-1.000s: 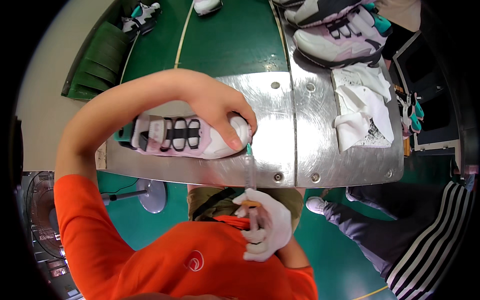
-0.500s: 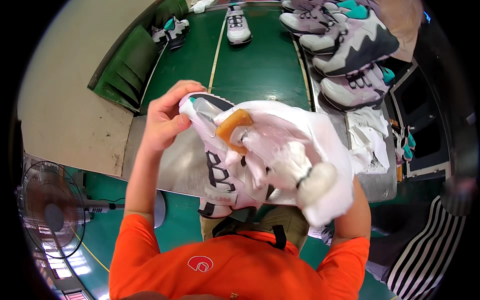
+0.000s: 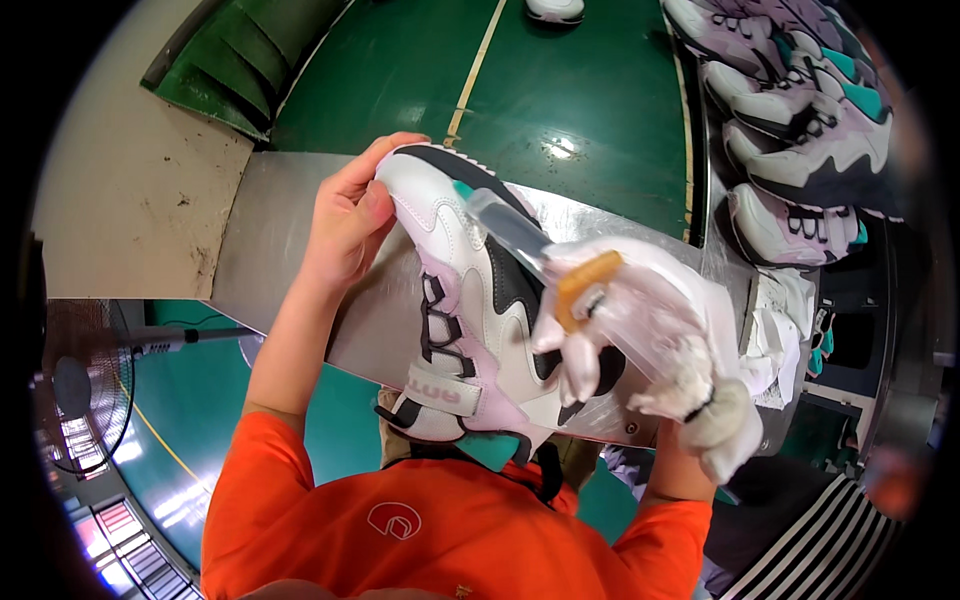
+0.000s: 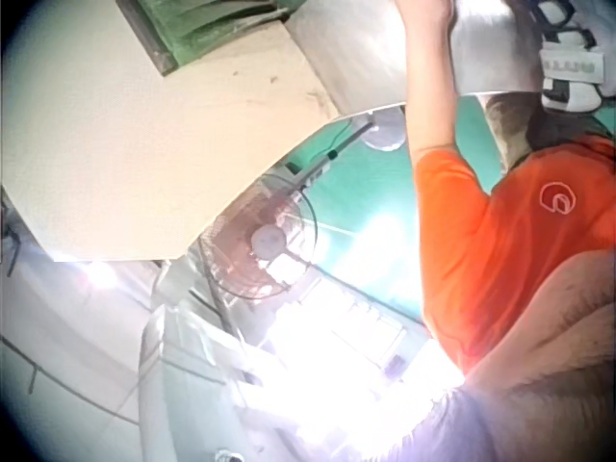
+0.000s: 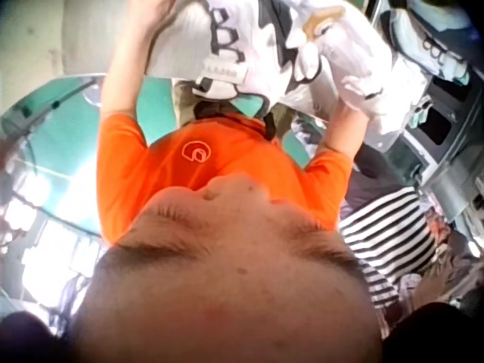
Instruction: The person applies a liquid substance from a syringe into the seams of white and grey sneakers. They handle each shoe individually, rotating it to access different areas, and place the treated shoes onto a metal table alongside others.
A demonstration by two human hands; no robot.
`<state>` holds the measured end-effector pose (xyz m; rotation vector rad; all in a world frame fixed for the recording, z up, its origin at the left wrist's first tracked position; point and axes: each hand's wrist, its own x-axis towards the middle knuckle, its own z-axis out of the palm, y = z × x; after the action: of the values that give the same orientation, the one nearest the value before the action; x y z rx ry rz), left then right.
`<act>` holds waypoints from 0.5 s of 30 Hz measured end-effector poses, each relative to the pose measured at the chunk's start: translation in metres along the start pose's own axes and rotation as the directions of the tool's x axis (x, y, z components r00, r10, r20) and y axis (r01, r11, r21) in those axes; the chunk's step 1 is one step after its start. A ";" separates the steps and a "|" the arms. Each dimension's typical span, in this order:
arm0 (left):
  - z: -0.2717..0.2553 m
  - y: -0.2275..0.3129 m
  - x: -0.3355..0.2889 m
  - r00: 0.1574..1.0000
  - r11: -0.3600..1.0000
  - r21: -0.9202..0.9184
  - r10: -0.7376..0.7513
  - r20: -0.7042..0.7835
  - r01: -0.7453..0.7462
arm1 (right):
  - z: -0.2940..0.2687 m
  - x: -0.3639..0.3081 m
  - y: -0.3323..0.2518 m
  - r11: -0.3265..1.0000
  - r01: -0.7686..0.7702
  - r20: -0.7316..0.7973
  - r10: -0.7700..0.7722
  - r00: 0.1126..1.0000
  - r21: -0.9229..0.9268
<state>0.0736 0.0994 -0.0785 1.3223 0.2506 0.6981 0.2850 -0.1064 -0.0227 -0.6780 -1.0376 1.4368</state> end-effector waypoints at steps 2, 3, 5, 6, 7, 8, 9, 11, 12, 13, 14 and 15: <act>-0.004 -0.002 0.000 1.000 1.000 -0.010 -0.028 -0.002 0.028 | -0.003 -0.010 0.002 0.996 -0.044 -0.069 0.049 0.996 0.073; -0.004 -0.003 -0.001 0.999 0.999 -0.018 -0.042 -0.012 0.042 | -0.003 -0.013 0.002 0.993 -0.060 -0.097 0.070 0.993 0.104; -0.004 -0.003 0.000 0.998 0.998 -0.035 -0.061 -0.014 0.061 | 0.008 -0.016 -0.001 0.994 -0.030 -0.214 0.052 0.975 0.107; -0.005 -0.003 -0.001 0.998 0.997 -0.044 -0.069 -0.011 0.068 | 0.013 -0.018 -0.003 0.994 -0.015 -0.272 0.044 0.961 0.107; -0.004 -0.003 0.000 0.997 0.996 -0.053 -0.073 -0.004 0.072 | 0.011 -0.021 -0.003 0.998 -0.004 -0.267 0.020 0.964 0.060; -0.003 -0.002 0.000 0.997 0.995 -0.069 -0.071 -0.004 0.071 | 0.008 -0.024 -0.002 1.000 0.007 -0.260 -0.003 0.966 0.015; -0.003 -0.003 -0.001 0.998 0.994 -0.086 -0.070 -0.003 0.069 | -0.006 -0.032 0.003 0.997 0.018 -0.186 -0.030 0.982 -0.070; -0.003 -0.003 0.000 0.998 0.991 -0.111 -0.070 -0.002 0.069 | -0.014 -0.035 0.010 0.994 0.039 -0.149 -0.055 0.987 -0.104; -0.003 -0.006 0.000 0.997 0.989 -0.124 -0.075 0.000 0.075 | -0.011 -0.037 0.013 0.998 0.042 -0.192 -0.051 0.980 -0.054; -0.004 -0.006 0.001 0.997 0.989 -0.130 -0.072 0.000 0.072 | -0.009 -0.037 0.011 0.996 0.070 -0.224 -0.082 0.971 -0.061; -0.004 -0.007 0.000 0.996 0.987 -0.135 -0.086 -0.019 0.082 | -0.006 -0.038 0.009 0.993 0.095 -0.258 -0.110 0.960 -0.069; -0.004 -0.009 -0.001 0.994 0.986 -0.141 -0.099 -0.036 0.093 | -0.003 -0.042 0.006 0.981 0.138 -0.288 -0.172 0.942 -0.134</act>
<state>0.0734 0.1009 -0.0882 1.1554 0.2935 0.6515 0.2912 -0.1459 -0.0363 -0.8467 -0.9154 1.1055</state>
